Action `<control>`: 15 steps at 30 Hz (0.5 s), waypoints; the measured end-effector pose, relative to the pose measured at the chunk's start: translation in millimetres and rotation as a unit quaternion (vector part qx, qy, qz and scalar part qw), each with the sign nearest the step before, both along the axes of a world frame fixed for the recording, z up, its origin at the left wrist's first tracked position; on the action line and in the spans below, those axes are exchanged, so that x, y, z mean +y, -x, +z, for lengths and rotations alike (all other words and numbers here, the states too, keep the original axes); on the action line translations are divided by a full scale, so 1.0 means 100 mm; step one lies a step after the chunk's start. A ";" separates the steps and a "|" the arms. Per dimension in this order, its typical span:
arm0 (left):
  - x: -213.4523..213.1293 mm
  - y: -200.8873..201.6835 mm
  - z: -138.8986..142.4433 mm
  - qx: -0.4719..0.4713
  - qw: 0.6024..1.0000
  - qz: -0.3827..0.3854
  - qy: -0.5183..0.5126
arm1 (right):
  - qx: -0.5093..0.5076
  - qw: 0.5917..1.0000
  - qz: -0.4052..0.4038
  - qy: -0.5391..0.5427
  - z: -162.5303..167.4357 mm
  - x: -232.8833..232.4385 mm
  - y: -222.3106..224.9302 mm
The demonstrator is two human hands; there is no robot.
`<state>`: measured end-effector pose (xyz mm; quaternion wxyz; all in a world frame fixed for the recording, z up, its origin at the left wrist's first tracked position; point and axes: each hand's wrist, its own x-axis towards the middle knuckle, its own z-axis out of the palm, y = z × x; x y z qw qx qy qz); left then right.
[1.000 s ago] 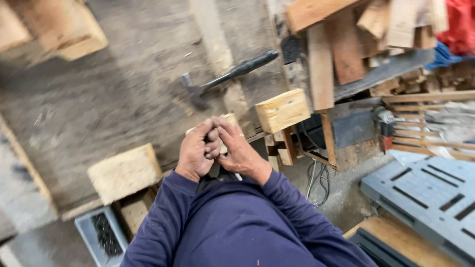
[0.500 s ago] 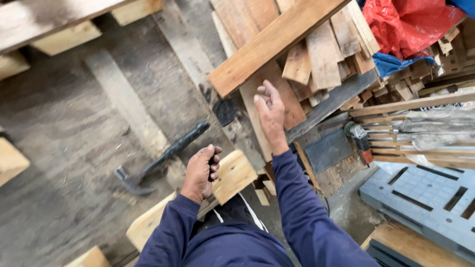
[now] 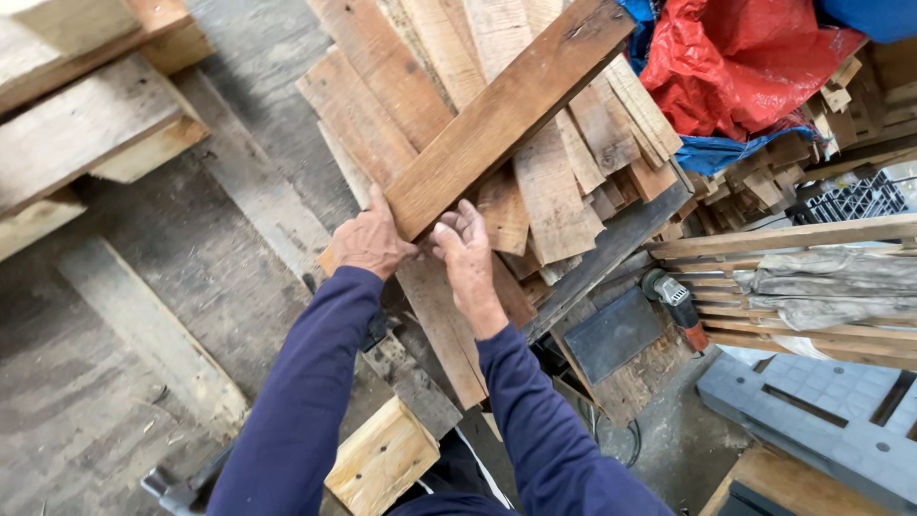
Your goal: The person assembles wooden planks by hand, using a hammer to drive nails into the wood. They repeatedly position planks, insert nails, and hammer them into place on a workbench.
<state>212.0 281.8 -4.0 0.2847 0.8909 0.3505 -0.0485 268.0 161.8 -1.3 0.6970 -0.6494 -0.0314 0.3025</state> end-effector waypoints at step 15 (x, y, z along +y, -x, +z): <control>-0.02 2.07 -0.01 0.075 0.834 -0.115 0.534 | 0.219 0.949 -0.046 -0.221 0.19 -0.09 -0.44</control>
